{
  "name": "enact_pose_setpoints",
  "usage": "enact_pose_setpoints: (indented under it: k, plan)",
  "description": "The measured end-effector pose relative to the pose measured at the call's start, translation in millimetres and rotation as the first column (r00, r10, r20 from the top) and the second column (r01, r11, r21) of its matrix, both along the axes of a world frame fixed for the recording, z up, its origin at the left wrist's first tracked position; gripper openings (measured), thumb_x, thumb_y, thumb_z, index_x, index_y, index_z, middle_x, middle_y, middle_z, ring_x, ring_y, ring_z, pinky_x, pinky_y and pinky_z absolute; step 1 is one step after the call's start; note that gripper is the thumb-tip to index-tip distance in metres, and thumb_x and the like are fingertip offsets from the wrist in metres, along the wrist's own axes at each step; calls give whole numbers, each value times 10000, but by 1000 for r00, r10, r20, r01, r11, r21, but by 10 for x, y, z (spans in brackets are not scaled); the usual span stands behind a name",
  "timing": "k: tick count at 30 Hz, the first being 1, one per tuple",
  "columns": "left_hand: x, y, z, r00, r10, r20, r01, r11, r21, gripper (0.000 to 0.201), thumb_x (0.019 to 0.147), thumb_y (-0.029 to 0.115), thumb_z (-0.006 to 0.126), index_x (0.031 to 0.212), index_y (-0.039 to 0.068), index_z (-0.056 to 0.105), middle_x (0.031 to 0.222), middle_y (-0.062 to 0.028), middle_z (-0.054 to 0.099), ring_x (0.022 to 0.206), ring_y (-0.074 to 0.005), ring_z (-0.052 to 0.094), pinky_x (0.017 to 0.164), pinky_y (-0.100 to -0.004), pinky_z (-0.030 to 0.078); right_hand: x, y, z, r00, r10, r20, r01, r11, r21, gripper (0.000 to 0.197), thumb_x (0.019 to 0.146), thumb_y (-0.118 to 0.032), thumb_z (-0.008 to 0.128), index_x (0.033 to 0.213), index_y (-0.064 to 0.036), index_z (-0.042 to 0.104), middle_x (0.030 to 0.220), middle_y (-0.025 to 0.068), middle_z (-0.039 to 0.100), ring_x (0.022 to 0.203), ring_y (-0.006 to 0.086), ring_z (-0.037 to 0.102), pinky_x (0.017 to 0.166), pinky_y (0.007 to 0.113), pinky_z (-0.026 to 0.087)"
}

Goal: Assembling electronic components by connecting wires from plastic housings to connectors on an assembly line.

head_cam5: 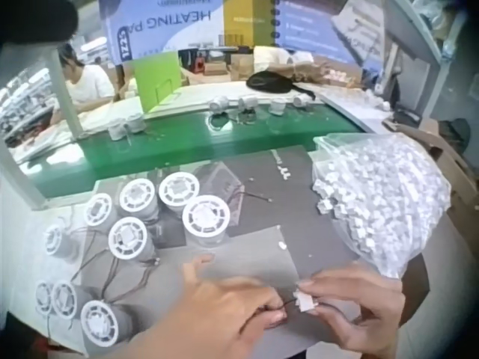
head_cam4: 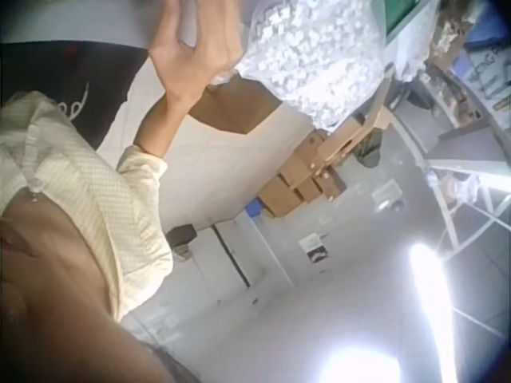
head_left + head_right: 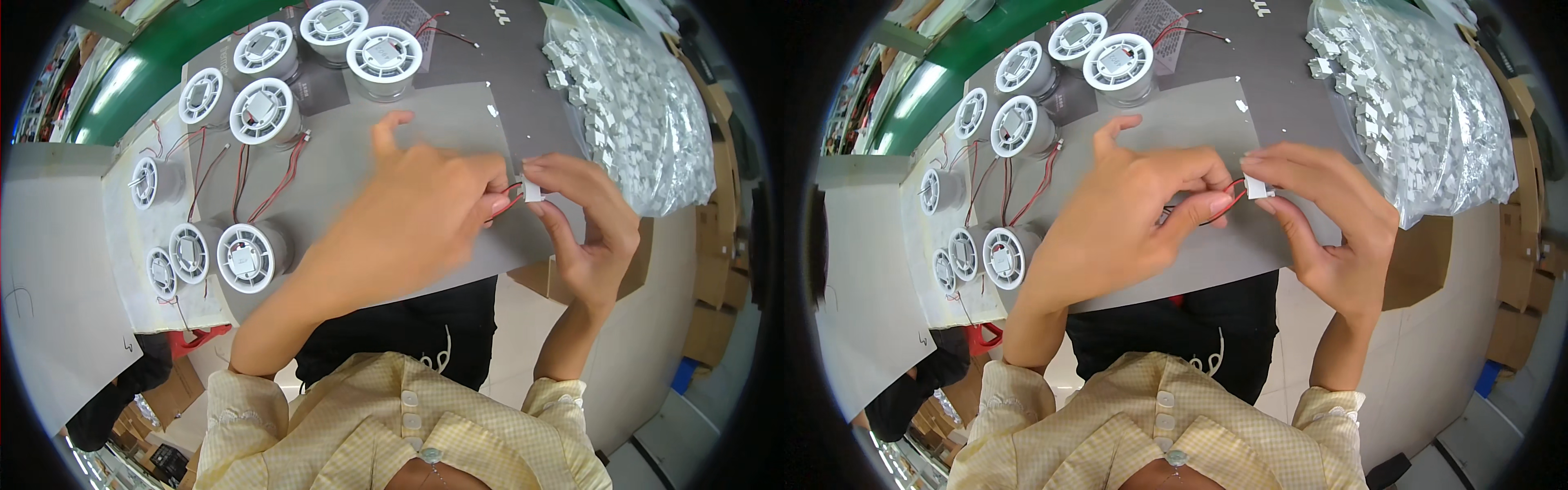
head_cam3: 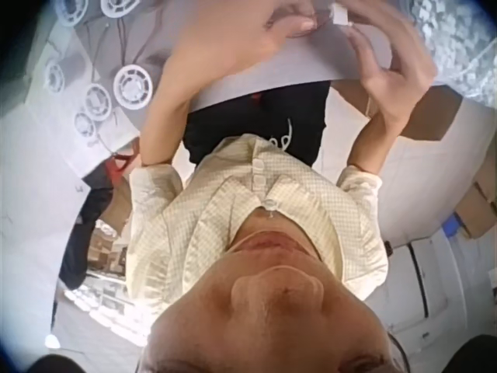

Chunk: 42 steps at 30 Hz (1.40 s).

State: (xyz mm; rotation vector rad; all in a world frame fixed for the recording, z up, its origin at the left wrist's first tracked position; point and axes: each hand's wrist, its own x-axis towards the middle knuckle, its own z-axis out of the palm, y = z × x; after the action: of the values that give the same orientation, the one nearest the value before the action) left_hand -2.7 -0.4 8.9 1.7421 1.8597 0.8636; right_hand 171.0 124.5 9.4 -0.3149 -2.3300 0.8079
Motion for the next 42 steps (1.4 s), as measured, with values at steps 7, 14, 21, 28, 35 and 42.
enact_pose_setpoints:
  k: [7,14,21,28,35,42]
  plan:
    - [83,23,1,996,51,-68,-42,991,130,109,893,199,687,975,127,680,762,20,657,766,-164,629,1105,-520,169,76,15,-23,998,-57,19,60,986,-155,291,715,80,734,998,11,726,1004,147,720,925,249,671,781,317,537]
    - [189,38,6,892,233,-386,-143,958,248,66,812,161,727,849,108,715,896,10,671,986,-185,620,1076,-565,192,46,-91,-81,989,-103,110,114,989,-95,303,703,47,750,1000,-11,726,1033,113,722,963,258,645,833,347,510]
    - [116,-49,-24,889,120,-442,-108,993,52,58,780,120,736,815,76,720,978,-13,673,1054,-201,603,1052,-585,227,-5,-232,-132,940,-259,220,193,939,283,347,709,10,756,1036,-103,726,1021,2,722,1060,248,615,1017,411,381]
    - [262,-199,155,861,303,-408,-276,953,124,316,747,175,779,1034,81,687,1111,-71,645,1054,-251,604,1008,-522,322,-30,-305,-97,940,-153,304,84,970,230,345,729,-39,763,1058,-118,698,966,-27,707,1077,218,612,1063,493,290]
    - [146,-436,166,954,220,-205,-228,974,-13,626,642,46,839,1219,68,596,1156,-133,636,989,-337,639,785,-380,523,-113,-348,-175,972,-61,226,10,975,220,315,729,-100,773,1040,-97,717,959,-2,692,1003,212,616,1059,491,283]
    - [35,-492,42,981,189,39,-190,982,26,639,658,22,838,1249,69,598,1181,-89,642,1056,-257,646,771,-368,563,-158,-315,-241,997,57,43,-58,998,35,340,681,-36,790,1013,-32,720,937,85,661,898,282,613,815,395,475]
